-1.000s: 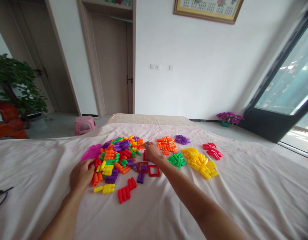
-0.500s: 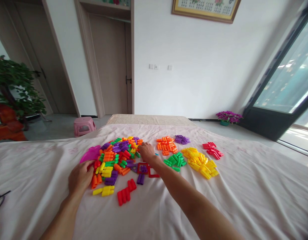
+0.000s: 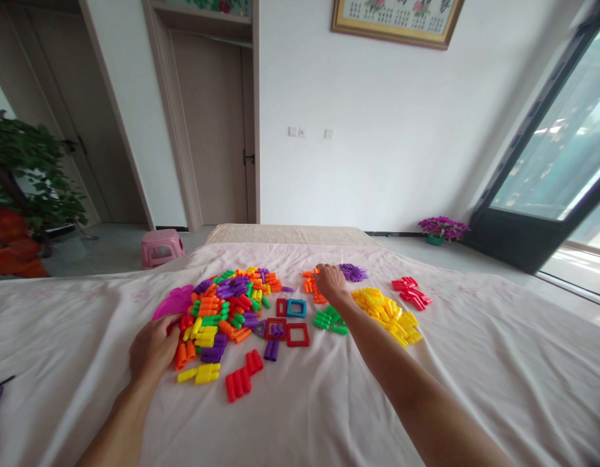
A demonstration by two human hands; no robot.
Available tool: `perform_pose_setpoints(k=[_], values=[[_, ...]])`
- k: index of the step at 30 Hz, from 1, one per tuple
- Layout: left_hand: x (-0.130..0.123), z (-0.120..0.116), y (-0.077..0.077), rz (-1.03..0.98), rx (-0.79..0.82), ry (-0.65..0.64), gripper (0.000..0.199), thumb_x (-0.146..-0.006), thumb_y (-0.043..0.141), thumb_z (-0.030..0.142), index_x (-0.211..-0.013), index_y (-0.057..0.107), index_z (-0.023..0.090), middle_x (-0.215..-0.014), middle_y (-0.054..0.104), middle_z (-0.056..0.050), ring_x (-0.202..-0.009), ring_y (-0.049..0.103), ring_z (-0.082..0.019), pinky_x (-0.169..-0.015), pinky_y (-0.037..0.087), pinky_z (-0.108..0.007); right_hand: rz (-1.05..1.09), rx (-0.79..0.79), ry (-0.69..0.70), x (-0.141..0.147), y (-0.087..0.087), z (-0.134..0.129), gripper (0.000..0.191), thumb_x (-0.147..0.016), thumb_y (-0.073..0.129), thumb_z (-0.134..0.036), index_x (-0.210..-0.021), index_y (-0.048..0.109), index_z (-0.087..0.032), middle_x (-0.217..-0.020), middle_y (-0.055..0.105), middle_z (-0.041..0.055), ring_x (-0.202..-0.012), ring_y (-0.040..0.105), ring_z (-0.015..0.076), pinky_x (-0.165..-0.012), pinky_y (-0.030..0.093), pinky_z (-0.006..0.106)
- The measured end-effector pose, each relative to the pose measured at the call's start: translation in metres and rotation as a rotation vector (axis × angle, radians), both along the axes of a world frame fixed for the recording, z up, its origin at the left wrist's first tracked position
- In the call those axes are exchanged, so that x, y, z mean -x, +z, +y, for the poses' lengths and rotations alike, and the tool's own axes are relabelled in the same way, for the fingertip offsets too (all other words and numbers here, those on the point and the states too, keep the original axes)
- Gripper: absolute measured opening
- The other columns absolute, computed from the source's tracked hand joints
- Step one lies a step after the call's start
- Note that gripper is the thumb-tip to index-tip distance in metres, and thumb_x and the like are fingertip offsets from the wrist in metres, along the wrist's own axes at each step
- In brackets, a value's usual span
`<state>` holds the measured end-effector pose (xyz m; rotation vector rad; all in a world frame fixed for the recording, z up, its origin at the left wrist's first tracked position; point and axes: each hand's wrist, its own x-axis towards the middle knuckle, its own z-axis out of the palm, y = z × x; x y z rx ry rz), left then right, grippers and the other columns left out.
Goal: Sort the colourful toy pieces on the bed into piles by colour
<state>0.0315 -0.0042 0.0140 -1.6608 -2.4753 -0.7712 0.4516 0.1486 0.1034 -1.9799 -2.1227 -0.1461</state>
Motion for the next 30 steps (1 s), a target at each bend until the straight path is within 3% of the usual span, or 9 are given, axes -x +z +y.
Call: perform_pose_setpoints(k=[5,12,20,30], values=[[0.001,0.000,0.000,-0.016,0.009,0.007,0.043,-0.091,0.041,0.033,-0.120,0.071,0.021,-0.120,0.072,-0.008,-0.107,0.065,-0.025,-0.084,0.048,-0.032,0.022,-0.069,0.141,0.018,-0.014,-0.003,0.036,-0.097,0.047,-0.022,-0.128,0.065,-0.024,-0.124,0.068,0.0091,-0.118,0.055,0.0240,-0.097,0.038,0.034],[0.002,0.001,-0.001,-0.038,-0.002,-0.004,0.043,-0.092,0.042,0.034,-0.120,0.070,0.020,-0.122,0.072,-0.009,-0.106,0.065,-0.026,-0.086,0.048,-0.033,-0.044,0.066,0.400,0.080,-0.030,-0.008,0.028,-0.097,0.054,-0.029,-0.120,0.069,-0.026,-0.121,0.070,0.0068,-0.122,0.053,0.0237,-0.099,0.039,0.035],[0.002,0.001,-0.002,-0.028,-0.003,0.009,0.042,-0.092,0.042,0.034,-0.121,0.070,0.022,-0.122,0.072,-0.008,-0.109,0.064,-0.025,-0.087,0.048,-0.033,-0.081,0.108,0.351,0.103,-0.038,-0.002,0.028,-0.091,0.064,-0.033,-0.116,0.068,-0.020,-0.126,0.063,0.0146,-0.120,0.055,0.0281,-0.093,0.043,0.037],[0.002,0.001,0.000,-0.034,0.020,0.001,0.044,-0.092,0.040,0.035,-0.120,0.070,0.021,-0.121,0.072,-0.008,-0.107,0.065,-0.025,-0.083,0.048,-0.032,-0.074,0.093,0.393,0.094,-0.039,-0.009,0.034,-0.092,0.065,-0.038,-0.121,0.064,-0.021,-0.119,0.070,0.0105,-0.117,0.057,0.0253,-0.094,0.040,0.032]])
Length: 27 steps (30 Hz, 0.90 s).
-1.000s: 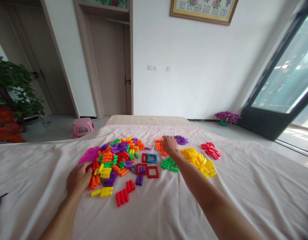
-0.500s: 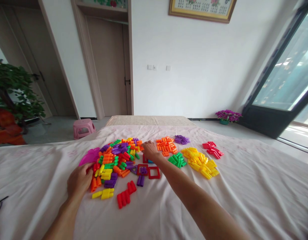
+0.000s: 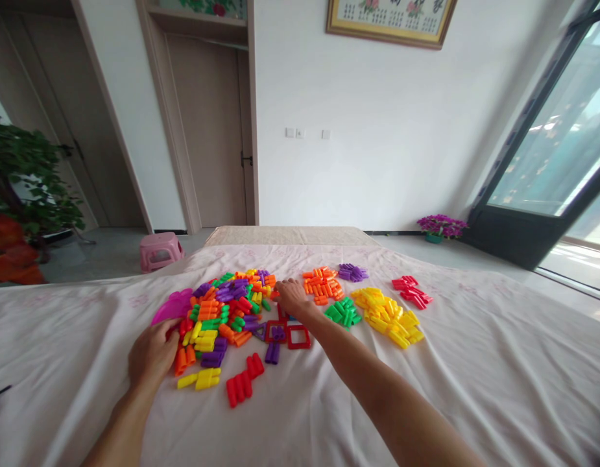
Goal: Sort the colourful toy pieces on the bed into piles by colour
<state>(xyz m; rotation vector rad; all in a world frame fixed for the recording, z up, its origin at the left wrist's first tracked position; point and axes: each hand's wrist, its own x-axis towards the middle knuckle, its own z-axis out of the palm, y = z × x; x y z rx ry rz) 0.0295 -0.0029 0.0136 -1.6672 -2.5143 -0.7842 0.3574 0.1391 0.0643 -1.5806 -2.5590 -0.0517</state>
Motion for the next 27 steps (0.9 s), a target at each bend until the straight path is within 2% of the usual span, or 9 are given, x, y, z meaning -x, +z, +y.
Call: perform_pose_setpoints(k=[4,10,13,15,18,21,24,27], values=[[0.000,0.000,-0.001,0.014,-0.011,-0.005,0.044,-0.092,0.040,0.035,-0.120,0.070,0.021,-0.120,0.072,-0.008,-0.106,0.065,-0.025,-0.083,0.047,-0.031,0.058,-0.086,-0.052,-0.025,0.009,0.002,0.031,-0.097,0.057,-0.040,-0.120,0.065,-0.022,-0.118,0.070,0.0094,-0.115,0.057,0.0247,-0.094,0.038,0.033],[-0.001,0.000,-0.002,0.007,-0.026,-0.012,0.043,-0.092,0.040,0.033,-0.120,0.070,0.020,-0.120,0.072,-0.009,-0.107,0.065,-0.024,-0.086,0.047,-0.032,0.106,-0.162,-0.307,-0.078,0.025,0.022,0.030,-0.097,0.055,-0.037,-0.122,0.065,-0.022,-0.119,0.070,0.0103,-0.115,0.055,0.0255,-0.094,0.037,0.035],[0.000,0.000,-0.002,0.008,-0.021,-0.006,0.043,-0.092,0.040,0.034,-0.120,0.070,0.021,-0.120,0.072,-0.009,-0.106,0.065,-0.025,-0.085,0.047,-0.032,0.138,-0.180,-0.359,-0.083,0.027,0.026,0.031,-0.097,0.055,-0.033,-0.124,0.065,-0.022,-0.122,0.069,0.0104,-0.119,0.053,0.0262,-0.096,0.036,0.037],[0.000,0.000,-0.002,0.010,-0.013,-0.001,0.044,-0.092,0.040,0.035,-0.120,0.070,0.021,-0.120,0.072,-0.008,-0.107,0.065,-0.026,-0.085,0.047,-0.033,0.157,-0.156,-0.295,-0.074,0.024,0.023,0.028,-0.097,0.054,-0.033,-0.121,0.068,-0.023,-0.121,0.070,0.0083,-0.118,0.054,0.0251,-0.096,0.037,0.036],[-0.001,0.000,-0.001,0.012,-0.010,-0.007,0.044,-0.092,0.039,0.034,-0.121,0.070,0.020,-0.121,0.071,-0.009,-0.109,0.064,-0.026,-0.087,0.047,-0.033,0.180,-0.095,-0.132,-0.044,0.017,0.013,0.025,-0.096,0.055,-0.032,-0.114,0.071,-0.025,-0.116,0.072,0.0048,-0.113,0.056,0.0228,-0.095,0.038,0.033],[-0.002,-0.001,0.001,0.010,-0.012,-0.010,0.043,-0.092,0.040,0.033,-0.120,0.070,0.019,-0.121,0.072,-0.009,-0.109,0.064,-0.025,-0.087,0.047,-0.033,0.191,-0.032,-0.005,-0.009,0.011,0.003,0.029,-0.095,0.056,-0.032,-0.120,0.070,-0.026,-0.118,0.071,0.0044,-0.114,0.057,0.0215,-0.094,0.041,0.030],[-0.003,-0.001,0.001,0.009,-0.023,-0.006,0.042,-0.092,0.041,0.032,-0.119,0.071,0.020,-0.120,0.072,-0.008,-0.109,0.064,-0.025,-0.088,0.047,-0.032,0.169,0.000,0.041,0.019,0.008,-0.001,0.033,-0.094,0.056,-0.030,-0.125,0.067,-0.028,-0.124,0.069,0.0050,-0.116,0.056,0.0210,-0.093,0.042,0.029],[-0.002,-0.001,0.000,0.014,-0.039,-0.013,0.042,-0.092,0.041,0.031,-0.120,0.070,0.019,-0.122,0.072,-0.008,-0.110,0.064,-0.024,-0.090,0.046,-0.032,0.140,0.004,0.028,0.035,0.006,-0.002,0.030,-0.092,0.056,-0.025,-0.118,0.070,-0.024,-0.121,0.070,0.0079,-0.115,0.057,0.0222,-0.090,0.044,0.030]])
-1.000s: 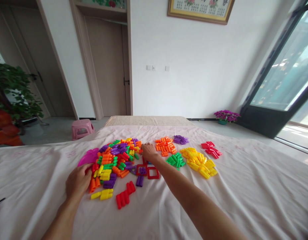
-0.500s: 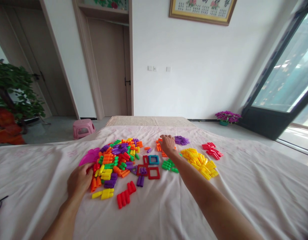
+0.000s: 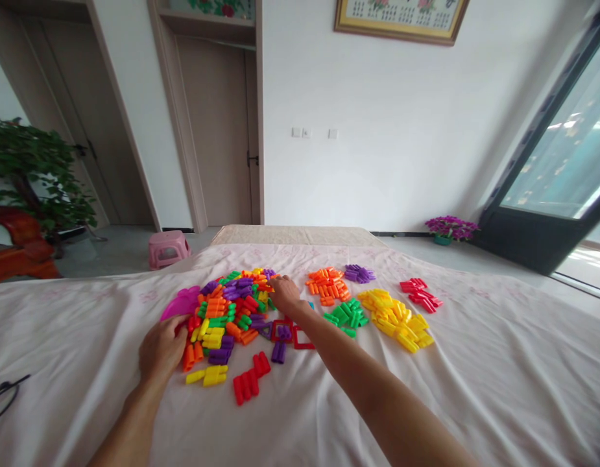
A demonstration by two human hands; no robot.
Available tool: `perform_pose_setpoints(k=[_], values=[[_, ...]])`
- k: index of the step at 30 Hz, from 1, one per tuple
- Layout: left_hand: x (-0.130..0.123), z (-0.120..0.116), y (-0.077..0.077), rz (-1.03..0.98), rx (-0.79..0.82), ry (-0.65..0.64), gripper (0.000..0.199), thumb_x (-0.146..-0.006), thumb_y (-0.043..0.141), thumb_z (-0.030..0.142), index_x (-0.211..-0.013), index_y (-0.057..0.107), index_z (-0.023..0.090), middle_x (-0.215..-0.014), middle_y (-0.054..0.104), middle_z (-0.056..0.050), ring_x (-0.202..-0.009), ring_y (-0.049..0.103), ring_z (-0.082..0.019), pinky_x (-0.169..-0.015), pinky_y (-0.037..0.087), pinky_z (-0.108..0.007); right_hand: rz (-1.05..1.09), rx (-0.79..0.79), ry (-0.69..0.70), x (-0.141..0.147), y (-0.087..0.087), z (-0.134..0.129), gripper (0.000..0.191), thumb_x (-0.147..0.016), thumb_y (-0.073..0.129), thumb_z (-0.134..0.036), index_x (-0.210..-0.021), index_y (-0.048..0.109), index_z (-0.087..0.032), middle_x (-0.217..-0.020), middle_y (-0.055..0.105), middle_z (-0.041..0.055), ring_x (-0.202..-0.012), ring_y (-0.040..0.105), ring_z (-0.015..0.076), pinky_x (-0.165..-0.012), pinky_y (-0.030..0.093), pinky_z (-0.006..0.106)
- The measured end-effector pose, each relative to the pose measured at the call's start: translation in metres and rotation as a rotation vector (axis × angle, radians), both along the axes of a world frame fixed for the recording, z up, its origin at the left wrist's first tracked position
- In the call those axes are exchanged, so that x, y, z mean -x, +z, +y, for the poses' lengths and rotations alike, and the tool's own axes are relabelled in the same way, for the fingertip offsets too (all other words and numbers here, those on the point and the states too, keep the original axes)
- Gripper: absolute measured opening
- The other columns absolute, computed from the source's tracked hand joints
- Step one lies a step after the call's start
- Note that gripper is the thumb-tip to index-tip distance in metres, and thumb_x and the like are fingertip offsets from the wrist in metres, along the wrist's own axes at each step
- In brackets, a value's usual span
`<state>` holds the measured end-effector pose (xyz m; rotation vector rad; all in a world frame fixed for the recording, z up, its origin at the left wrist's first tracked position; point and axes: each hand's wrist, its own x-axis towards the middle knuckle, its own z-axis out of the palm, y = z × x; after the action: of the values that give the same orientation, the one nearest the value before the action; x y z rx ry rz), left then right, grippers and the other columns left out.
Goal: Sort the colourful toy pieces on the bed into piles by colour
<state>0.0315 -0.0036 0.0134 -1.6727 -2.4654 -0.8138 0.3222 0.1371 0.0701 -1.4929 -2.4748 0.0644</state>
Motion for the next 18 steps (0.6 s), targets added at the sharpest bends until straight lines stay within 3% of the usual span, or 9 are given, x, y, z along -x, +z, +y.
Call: perform_pose_setpoints(k=[4,7,18], values=[[0.001,0.001,-0.001,0.000,0.002,0.000,0.042,-0.092,0.041,0.031,-0.120,0.070,0.019,-0.121,0.072,-0.009,-0.111,0.063,-0.025,-0.091,0.046,-0.033,-0.016,-0.001,-0.019,0.004,-0.003,-0.001,0.026,-0.092,0.053,-0.024,-0.108,0.072,-0.017,-0.111,0.072,0.0123,-0.109,0.061,0.0243,-0.087,0.045,0.031],[0.001,0.001,0.000,-0.006,0.007,0.000,0.042,-0.092,0.041,0.031,-0.120,0.070,0.019,-0.121,0.072,-0.009,-0.111,0.063,-0.025,-0.091,0.046,-0.033,-0.019,-0.015,-0.025,-0.003,-0.005,-0.005,0.029,-0.091,0.053,-0.024,-0.114,0.069,-0.016,-0.116,0.071,0.0130,-0.112,0.060,0.0245,-0.090,0.044,0.031],[0.002,0.002,-0.002,-0.012,0.003,0.000,0.043,-0.091,0.041,0.032,-0.120,0.071,0.020,-0.120,0.072,-0.009,-0.106,0.065,-0.025,-0.085,0.047,-0.033,-0.031,0.028,0.011,-0.051,0.000,-0.020,0.039,-0.092,0.047,-0.023,-0.127,0.066,-0.025,-0.119,0.069,0.0097,-0.109,0.065,0.0230,-0.087,0.045,0.030]])
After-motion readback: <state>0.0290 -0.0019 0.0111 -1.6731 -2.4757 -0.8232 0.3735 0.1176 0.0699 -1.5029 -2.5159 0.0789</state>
